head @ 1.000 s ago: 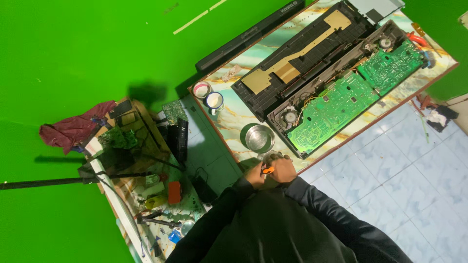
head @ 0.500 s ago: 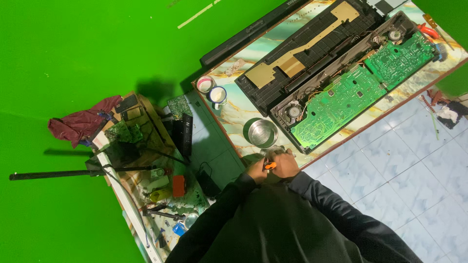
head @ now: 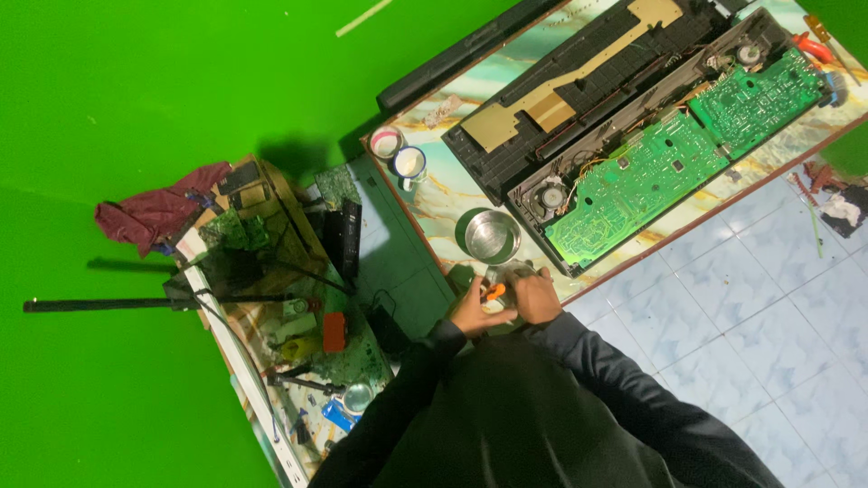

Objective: The person unscrews and removes components from an electronic keyboard using a screwdriver and by hand.

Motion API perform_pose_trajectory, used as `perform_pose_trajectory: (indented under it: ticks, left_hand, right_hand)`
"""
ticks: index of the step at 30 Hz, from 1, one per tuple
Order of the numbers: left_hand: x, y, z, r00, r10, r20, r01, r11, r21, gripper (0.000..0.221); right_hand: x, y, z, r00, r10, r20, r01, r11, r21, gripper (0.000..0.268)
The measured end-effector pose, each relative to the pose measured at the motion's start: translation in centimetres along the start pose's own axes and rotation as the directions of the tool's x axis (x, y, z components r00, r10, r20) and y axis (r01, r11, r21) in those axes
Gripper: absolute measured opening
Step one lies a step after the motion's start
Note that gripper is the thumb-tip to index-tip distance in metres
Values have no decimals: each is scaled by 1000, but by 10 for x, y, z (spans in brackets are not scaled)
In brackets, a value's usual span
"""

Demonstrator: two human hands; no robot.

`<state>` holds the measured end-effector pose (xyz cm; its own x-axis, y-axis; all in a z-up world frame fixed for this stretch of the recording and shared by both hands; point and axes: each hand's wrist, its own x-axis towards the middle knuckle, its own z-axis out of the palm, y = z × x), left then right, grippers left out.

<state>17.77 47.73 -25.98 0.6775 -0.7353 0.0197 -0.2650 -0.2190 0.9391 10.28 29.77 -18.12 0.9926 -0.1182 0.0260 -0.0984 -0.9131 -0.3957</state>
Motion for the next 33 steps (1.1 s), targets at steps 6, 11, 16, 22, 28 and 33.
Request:
perform_pose_trajectory:
  ticks: [6, 11, 16, 22, 28, 33]
  left_hand:
    - [-8, -19, 15, 905, -412, 107, 371, 640, -673, 41]
    - [-14, 20, 0, 930, -309, 198, 365, 726, -582, 22]
    - [-6, 113, -4, 908, -383, 168, 410, 735, -541, 25]
    - [5, 176, 14, 914, -282, 293, 406, 655, -637, 27]
    - [15, 199, 70, 899, -194, 392, 434, 508, -744, 11]
    - [30, 221, 129, 907, -52, 419, 400, 421, -814, 6]
  right_hand:
    - [-14, -6, -15, 991, 53, -125, 13, 879, 477, 23]
    - [-26, -25, -48, 982, 189, -22, -129, 749, 650, 15]
    - [-46, -32, -90, 968, 237, -82, -105, 678, 728, 15]
    - [-73, -14, -133, 969, 214, -126, -3, 518, 855, 8]
    - [-109, 26, -171, 974, 139, -178, 97, 458, 884, 7]
    - [-145, 73, -196, 930, 127, -344, 210, 583, 785, 10]
